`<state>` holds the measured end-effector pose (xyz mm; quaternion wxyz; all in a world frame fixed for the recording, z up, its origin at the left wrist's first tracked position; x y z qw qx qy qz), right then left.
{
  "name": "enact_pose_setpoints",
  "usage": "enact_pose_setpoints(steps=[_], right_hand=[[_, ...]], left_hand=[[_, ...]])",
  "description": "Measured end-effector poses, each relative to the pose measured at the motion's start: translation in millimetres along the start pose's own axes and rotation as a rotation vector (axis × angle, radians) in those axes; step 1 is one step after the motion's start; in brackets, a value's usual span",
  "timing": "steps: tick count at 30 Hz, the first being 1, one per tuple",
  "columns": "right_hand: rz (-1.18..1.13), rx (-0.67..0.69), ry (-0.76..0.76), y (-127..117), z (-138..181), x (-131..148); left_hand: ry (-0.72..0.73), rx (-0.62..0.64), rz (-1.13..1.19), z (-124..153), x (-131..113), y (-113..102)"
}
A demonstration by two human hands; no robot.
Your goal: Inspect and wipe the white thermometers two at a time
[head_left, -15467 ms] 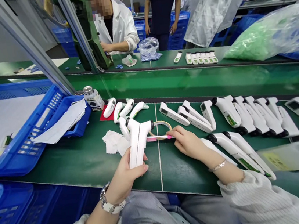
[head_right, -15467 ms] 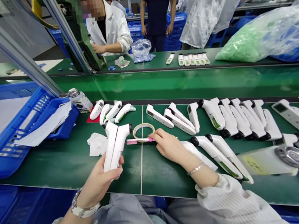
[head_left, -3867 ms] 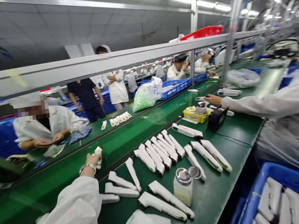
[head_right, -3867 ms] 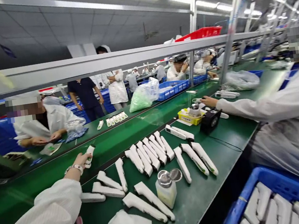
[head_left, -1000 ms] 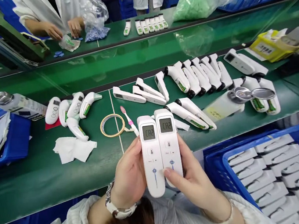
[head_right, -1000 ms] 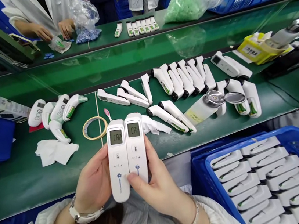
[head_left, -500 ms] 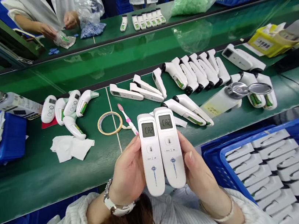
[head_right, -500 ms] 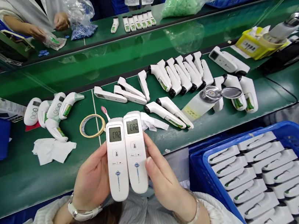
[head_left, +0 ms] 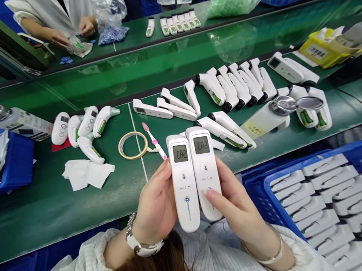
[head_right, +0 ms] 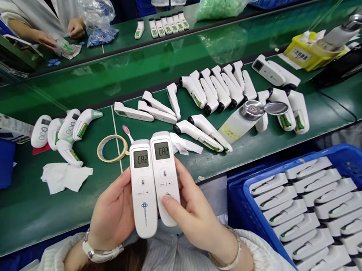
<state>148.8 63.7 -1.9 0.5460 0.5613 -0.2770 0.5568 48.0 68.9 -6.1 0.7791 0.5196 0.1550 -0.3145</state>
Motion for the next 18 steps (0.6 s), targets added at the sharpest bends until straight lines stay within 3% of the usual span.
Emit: enact_pose_setpoints(steps=[10, 16, 18], right_hand=[[-0.172, -0.05, 0.133, -8, -2, -13], [-0.329, -0.037, 0.264, -3, -4, -27], [-0.338, -0.021, 0.225, -4, -5, -30]], left_hand=[[-0.107, -0.04, -0.006, 1, 7, -4], [-0.12, -0.061, -0.023, 2, 6, -5], [-0.064, -0.021, -0.02, 1, 3, -4]])
Point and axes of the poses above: each hand's wrist, its own z-axis away from the middle knuckle, its own y-axis out of the palm, x = y × z, the point moved 9 cm from there along -z, towards the middle knuckle, and after that the axes turned 8 degrees about y, right-handed, at the moved point
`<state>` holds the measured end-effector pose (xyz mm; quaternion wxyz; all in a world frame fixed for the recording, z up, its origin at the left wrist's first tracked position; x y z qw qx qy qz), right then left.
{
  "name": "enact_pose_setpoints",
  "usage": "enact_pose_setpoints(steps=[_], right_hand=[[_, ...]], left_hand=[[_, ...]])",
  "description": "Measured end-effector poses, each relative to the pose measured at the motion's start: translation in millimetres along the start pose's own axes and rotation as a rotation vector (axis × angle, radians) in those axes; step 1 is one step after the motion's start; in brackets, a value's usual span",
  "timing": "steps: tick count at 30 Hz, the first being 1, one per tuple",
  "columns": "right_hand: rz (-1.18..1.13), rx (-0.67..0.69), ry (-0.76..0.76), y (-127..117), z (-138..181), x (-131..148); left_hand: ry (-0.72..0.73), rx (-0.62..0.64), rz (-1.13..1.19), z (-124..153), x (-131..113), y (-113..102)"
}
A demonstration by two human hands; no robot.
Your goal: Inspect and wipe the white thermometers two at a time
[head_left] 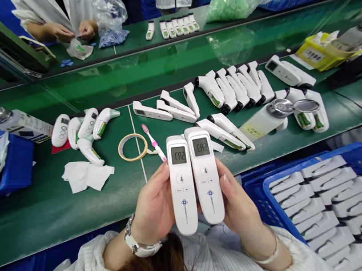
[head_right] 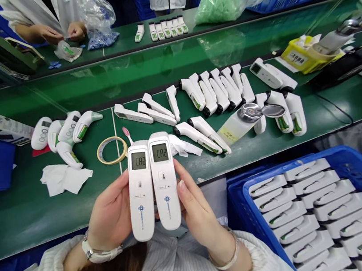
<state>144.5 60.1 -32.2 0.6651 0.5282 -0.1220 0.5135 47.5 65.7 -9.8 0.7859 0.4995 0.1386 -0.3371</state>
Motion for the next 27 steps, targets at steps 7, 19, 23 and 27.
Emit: enact_pose_setpoints(steps=[7, 19, 23, 27], right_hand=[[-0.021, 0.044, -0.196, -9, 2, -7], [0.083, -0.006, -0.203, -16, 0, -7], [-0.026, 0.056, -0.226, -9, -1, -1], [-0.133, 0.181, -0.254, 2, 1, 4]], left_hand=[[0.197, 0.291, 0.025, 6, -8, 12], [0.228, 0.413, 0.025, 3, -7, 9], [0.167, 0.348, 0.078, 0, -5, 9], [0.064, 0.304, 0.181, -4, 1, 10]])
Point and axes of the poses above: each hand's wrist, its own z-axis away from the middle knuckle, its own y-axis out of the palm, x = y × z, the point moved 9 cm from there along -z, towards the middle knuckle, and after that the axes turned 8 degrees about y, right-handed, at the moved point
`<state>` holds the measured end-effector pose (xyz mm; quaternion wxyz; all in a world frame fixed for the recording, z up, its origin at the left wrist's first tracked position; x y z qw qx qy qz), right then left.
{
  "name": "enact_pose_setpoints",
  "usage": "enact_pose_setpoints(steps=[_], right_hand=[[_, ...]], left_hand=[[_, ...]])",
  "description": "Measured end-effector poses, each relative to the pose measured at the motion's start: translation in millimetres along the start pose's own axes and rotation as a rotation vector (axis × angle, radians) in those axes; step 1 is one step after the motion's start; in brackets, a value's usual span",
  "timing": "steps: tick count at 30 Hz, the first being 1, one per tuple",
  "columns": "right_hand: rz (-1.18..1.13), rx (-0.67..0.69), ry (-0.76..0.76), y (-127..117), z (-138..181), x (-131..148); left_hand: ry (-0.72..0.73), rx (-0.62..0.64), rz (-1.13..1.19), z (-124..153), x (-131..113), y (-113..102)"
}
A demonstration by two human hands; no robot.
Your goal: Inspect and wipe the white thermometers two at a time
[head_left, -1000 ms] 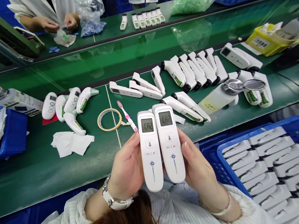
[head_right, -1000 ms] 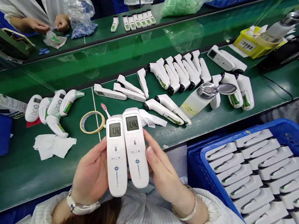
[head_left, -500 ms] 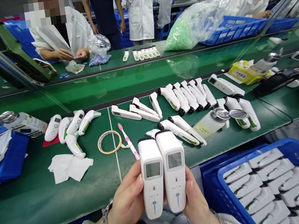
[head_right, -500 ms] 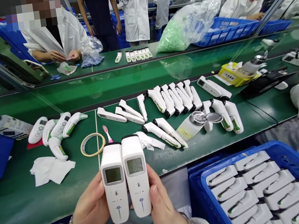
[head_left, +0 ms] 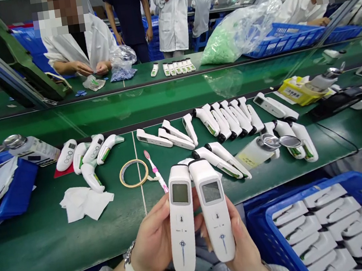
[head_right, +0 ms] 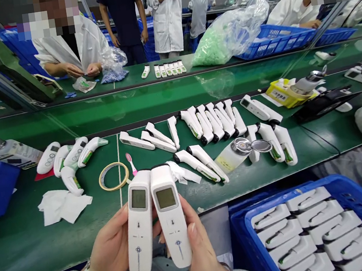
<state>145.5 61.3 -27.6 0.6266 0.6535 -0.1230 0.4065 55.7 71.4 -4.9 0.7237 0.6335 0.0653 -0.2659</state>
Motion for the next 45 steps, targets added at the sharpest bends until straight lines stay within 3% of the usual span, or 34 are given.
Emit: enact_pose_setpoints(steps=[6, 10, 13, 15, 28, 32, 36, 40, 45], right_hand=[[-0.05, 0.009, -0.023, -5, 7, -1], [0.235, -0.004, -0.06, -7, 14, -1], [0.479, 0.024, -0.081, 3, 16, -1], [0.518, 0.074, -0.079, 12, 15, -1], [0.476, 0.077, 0.046, 16, 8, -9], [0.389, -0.016, 0.068, 5, 2, -8], [0.376, -0.161, 0.107, -13, -2, -8], [0.316, -0.155, 0.15, -12, -4, -10], [0.253, -0.119, 0.153, -6, -4, -11]], left_hand=[[0.023, 0.04, -0.026, -2, -4, 5], [0.056, 0.043, -0.204, -1, -8, 4], [0.081, 0.008, -0.329, -1, -10, 0], [0.104, 0.006, -0.394, -1, -10, -1], [0.198, -0.011, -0.494, -5, -14, -9], [0.137, -0.019, -0.459, -7, -8, -12], [0.134, -0.107, -0.43, -10, -11, -21], [0.097, -0.221, -0.385, -10, -8, -33], [0.047, -0.186, -0.355, -10, -1, -30]])
Point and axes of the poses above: each hand's wrist, its own z-axis away from the middle knuckle, its own y-axis out of the palm, x = y × z, the point moved 9 cm from there along -z, towards the middle knuckle, and after that the axes turned 8 degrees about y, right-handed, at the moved point
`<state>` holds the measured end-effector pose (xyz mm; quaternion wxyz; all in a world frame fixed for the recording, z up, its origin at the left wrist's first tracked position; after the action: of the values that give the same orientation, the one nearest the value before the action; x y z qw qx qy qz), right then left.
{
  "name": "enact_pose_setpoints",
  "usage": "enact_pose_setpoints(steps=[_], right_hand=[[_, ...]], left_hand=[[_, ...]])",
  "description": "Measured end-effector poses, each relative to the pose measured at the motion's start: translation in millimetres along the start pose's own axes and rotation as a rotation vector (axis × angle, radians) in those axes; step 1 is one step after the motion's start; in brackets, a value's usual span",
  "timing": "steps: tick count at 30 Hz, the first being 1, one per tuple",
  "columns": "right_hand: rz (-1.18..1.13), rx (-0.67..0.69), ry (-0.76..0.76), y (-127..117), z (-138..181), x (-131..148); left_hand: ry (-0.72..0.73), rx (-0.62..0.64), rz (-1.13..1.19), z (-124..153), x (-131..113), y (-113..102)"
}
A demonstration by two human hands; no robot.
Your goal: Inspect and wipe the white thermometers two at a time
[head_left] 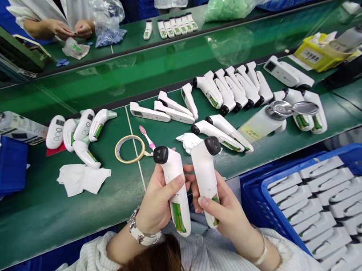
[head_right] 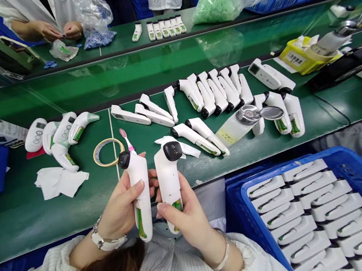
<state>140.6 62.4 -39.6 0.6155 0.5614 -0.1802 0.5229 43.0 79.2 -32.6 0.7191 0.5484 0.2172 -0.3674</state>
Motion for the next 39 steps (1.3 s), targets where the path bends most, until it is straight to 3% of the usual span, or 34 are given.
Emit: enact_pose_setpoints(steps=[6, 13, 24, 39], right_hand=[[-0.045, -0.052, 0.011, -6, 1, -2], [-0.111, -0.09, 0.018, -10, 0, 1], [0.04, -0.06, 0.017, -13, -2, -8], [0.058, -0.025, -0.059, -10, -1, -6]], left_hand=[[-0.014, 0.04, 0.076, 0, 0, 5], [0.024, 0.0, 0.071, 2, -12, 2], [0.105, 0.062, 0.019, -1, -12, 1], [0.167, 0.122, -0.056, 4, -14, 5]])
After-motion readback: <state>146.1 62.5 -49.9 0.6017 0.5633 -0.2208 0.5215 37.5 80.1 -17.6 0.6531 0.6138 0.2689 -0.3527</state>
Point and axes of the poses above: each hand's wrist, its own z-axis away from the middle knuckle, its own y-axis out of the palm, x = y × z, the point moved 9 cm from there along -z, towards the middle knuckle, and after that the axes turned 8 degrees about y, right-handed, at the moved point
